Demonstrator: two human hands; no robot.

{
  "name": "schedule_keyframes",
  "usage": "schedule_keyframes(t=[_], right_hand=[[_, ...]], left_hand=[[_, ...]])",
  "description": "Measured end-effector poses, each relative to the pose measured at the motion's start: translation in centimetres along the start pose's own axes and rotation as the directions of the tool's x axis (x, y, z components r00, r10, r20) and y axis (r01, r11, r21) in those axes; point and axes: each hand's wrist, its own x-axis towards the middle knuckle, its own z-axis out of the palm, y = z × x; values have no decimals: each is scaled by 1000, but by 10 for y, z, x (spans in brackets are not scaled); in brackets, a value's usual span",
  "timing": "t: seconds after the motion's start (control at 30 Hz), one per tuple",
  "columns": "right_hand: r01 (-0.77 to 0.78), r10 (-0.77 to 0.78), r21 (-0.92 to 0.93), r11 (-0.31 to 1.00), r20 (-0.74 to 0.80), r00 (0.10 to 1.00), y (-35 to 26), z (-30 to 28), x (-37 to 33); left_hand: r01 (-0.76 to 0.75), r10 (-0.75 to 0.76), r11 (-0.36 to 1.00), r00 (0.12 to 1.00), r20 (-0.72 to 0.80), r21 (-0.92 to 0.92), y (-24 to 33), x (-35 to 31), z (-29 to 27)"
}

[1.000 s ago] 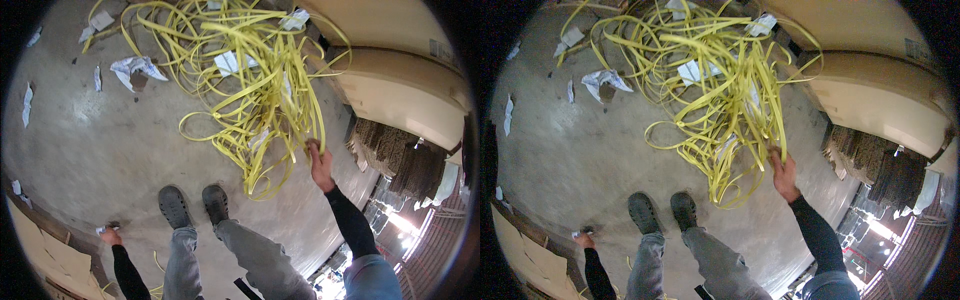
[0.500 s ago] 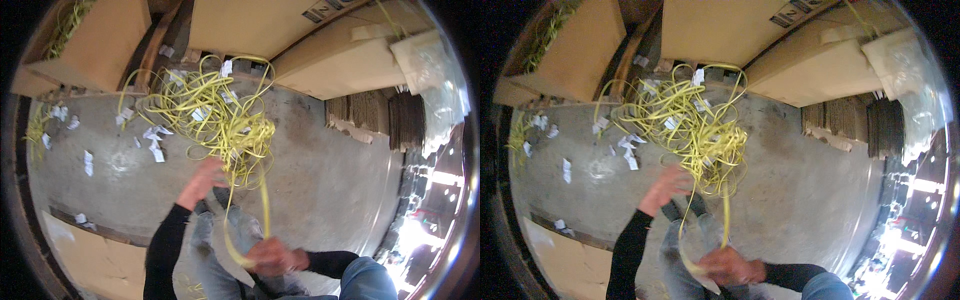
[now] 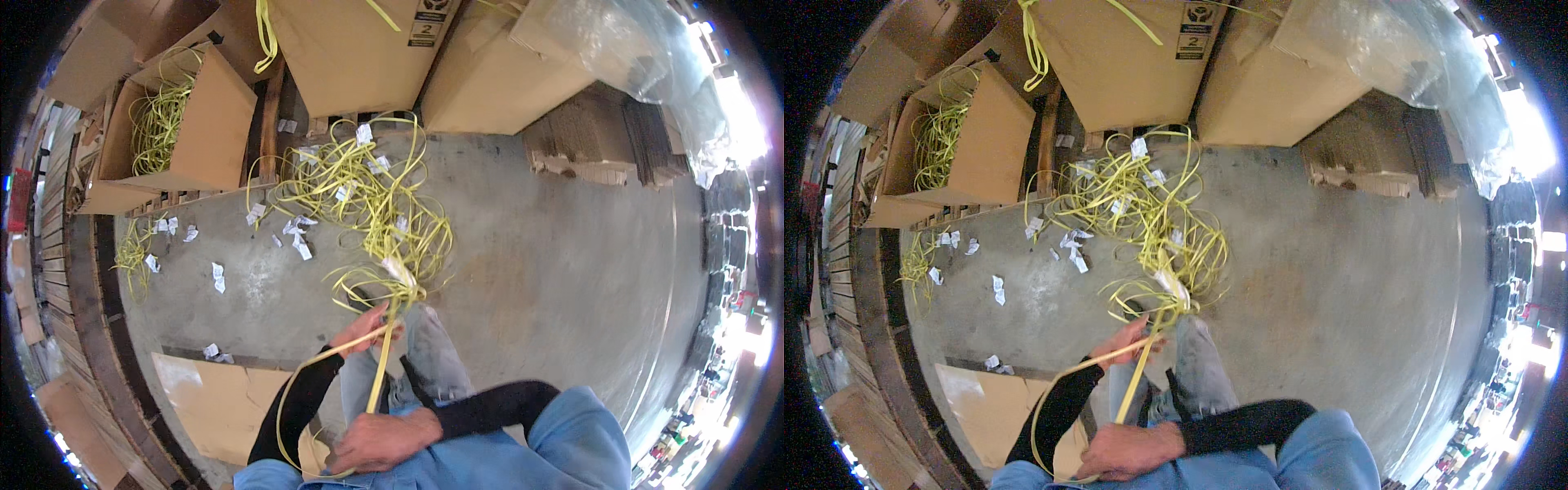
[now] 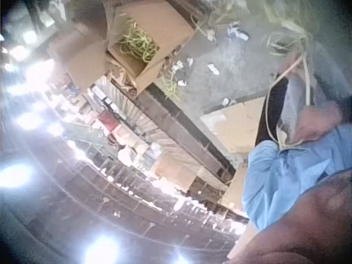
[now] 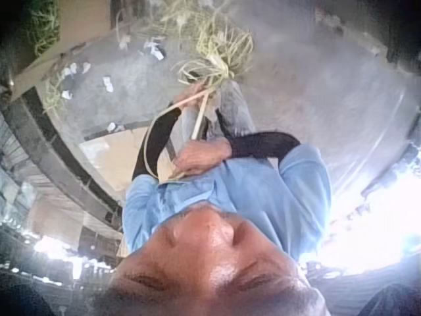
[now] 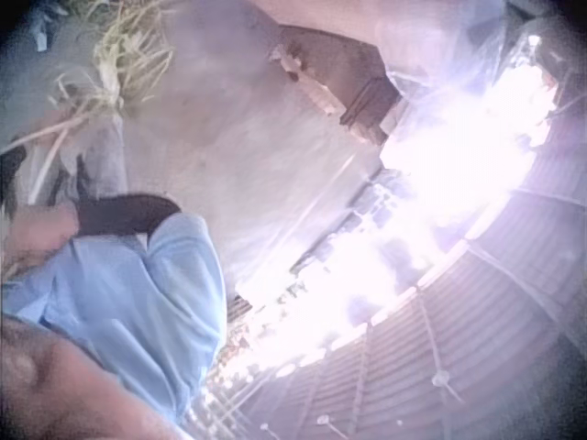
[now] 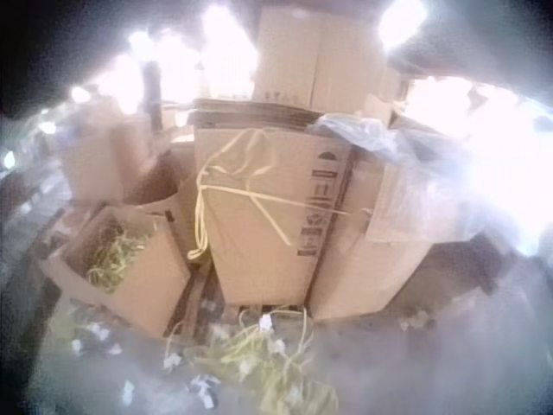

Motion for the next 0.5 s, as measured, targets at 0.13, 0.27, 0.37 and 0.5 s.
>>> schedule_keyframes(t=[0.13, 0.27, 0.37, 0.5], right_hand=[[246, -245, -7, 969, 71, 967, -27, 14, 23], [360, -358, -16, 933, -141, 923, -55, -6, 11], [192, -64, 707, 680, -204, 977, -61, -60, -26], [161, 196, 917, 366, -245, 950, -61, -94, -13]], left_hand=[[-227, 231, 960, 973, -10, 166, 50, -54, 115], [-544, 580, 797, 810, -84, 263, 99, -163, 198], [-712, 779, 605, 621, -80, 356, 105, -266, 233], [-556, 731, 524, 682, -7, 645, 81, -335, 269]])
